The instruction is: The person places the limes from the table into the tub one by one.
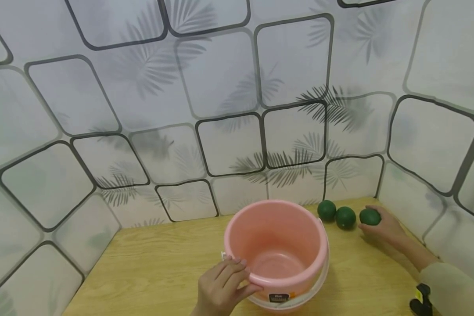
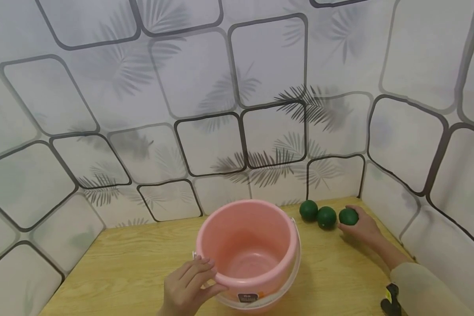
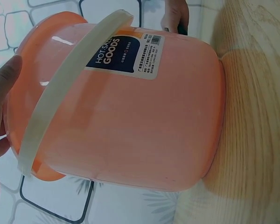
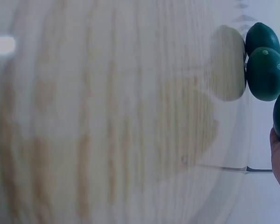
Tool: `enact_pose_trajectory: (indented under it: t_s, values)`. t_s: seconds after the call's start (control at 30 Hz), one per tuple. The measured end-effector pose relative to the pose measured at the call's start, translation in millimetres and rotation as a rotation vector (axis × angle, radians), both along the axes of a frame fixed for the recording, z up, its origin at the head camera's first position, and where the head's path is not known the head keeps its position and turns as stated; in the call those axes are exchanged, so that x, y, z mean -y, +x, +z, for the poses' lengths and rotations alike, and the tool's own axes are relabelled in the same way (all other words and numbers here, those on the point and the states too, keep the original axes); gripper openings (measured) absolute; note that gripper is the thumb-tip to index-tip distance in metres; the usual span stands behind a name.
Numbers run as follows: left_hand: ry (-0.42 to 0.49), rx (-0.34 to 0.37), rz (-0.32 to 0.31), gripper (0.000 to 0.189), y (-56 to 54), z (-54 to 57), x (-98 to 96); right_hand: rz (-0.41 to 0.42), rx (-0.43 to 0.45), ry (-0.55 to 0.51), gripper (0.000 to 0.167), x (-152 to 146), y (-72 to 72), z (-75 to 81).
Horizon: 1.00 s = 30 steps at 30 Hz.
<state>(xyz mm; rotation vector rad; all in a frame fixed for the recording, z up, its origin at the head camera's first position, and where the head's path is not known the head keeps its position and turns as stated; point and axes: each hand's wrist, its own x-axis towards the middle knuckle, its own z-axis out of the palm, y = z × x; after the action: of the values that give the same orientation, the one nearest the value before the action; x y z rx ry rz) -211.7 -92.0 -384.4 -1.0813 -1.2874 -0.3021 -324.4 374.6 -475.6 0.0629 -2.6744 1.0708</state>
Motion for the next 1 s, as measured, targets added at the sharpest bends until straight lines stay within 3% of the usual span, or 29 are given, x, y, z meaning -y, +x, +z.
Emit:
enact_pose_trajectory:
  t_s: [0.67, 1.0]
  values:
    - [-0.002, -0.004, -0.012, 0.04, 1.1, 4.3, -1.4, 0.069, -0.025, -0.005, 0.072, 11, 5.1, 19.0]
    - [-0.011, 0.015, 0.003, 0.04, -0.4, 1.4, -0.4, 0.093, -0.024, 0.006, 0.072, 14, 7.8, 27.3]
